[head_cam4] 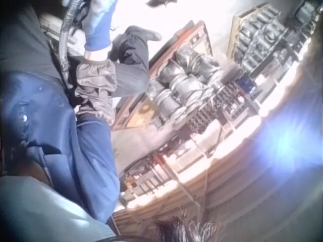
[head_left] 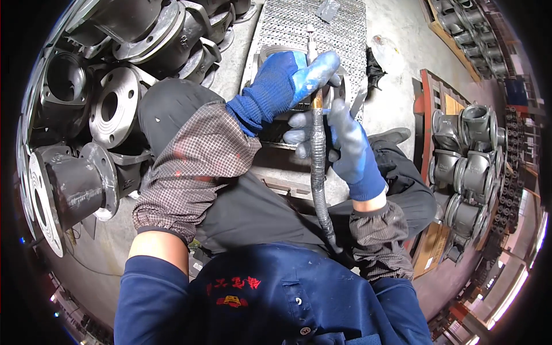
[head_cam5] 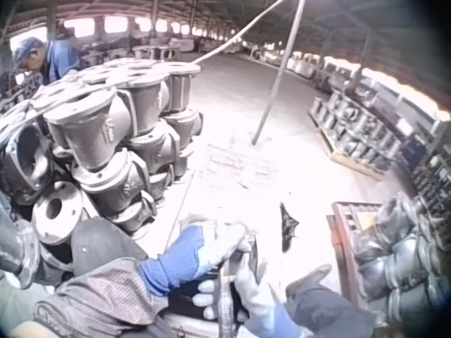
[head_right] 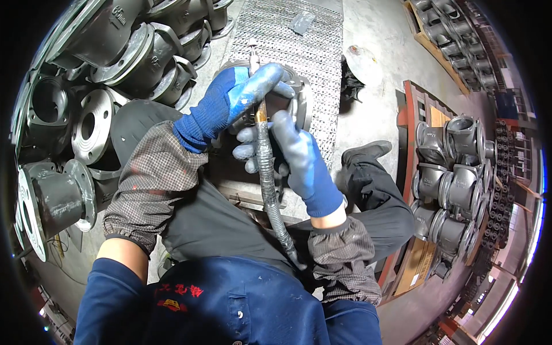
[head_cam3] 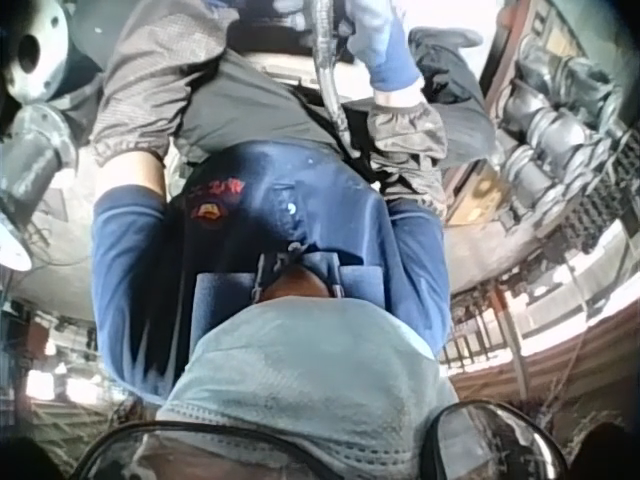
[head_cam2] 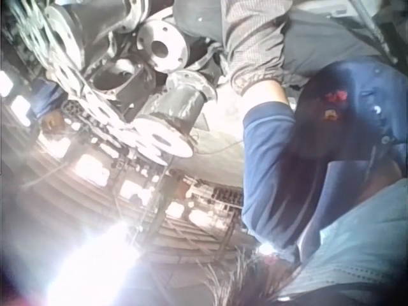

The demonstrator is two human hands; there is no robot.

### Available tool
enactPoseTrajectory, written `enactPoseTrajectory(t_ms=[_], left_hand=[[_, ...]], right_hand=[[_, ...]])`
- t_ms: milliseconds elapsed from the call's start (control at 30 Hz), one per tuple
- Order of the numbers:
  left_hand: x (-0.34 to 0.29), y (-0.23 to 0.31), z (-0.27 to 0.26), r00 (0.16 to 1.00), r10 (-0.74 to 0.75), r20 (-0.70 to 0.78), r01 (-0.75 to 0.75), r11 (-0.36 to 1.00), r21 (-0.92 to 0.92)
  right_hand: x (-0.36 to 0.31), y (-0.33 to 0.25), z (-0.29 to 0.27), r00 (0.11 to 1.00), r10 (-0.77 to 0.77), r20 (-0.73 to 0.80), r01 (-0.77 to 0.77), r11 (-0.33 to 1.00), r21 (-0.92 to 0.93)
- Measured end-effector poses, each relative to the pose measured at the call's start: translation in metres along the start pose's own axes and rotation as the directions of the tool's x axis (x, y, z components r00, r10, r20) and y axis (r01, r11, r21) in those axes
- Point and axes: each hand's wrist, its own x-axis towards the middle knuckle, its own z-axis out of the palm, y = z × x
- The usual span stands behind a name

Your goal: The person uses a handheld tool to scrape and smooth the edges and internal surfaces of metal valve housings, moving a textured metal platform between handling different parts.

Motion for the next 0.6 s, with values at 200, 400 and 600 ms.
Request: enactPoseTrajectory(t_ms=[200,400,600], left_hand=[[0.005,-0.012,-0.006,0.996,0.087,-0.027,-0.084,0.99,0.112],[-0.001,0.004,-0.001,0.998,0.057,0.027,-0.049,0.966,-0.253],[-0.019,0.007,0.003,0.87,0.48,0.115,-0.462,0.709,0.533]], right_hand=[[0.01,0.007,0.025,0.788,-0.612,-0.07,0.068,0.199,-0.978],[0.019,0.035,0.024,0.8,-0.297,0.521,-0.201,0.685,0.7],[-0.012,-0.076,-0.017,0.971,-0.238,0.037,0.209,0.755,-0.622]])
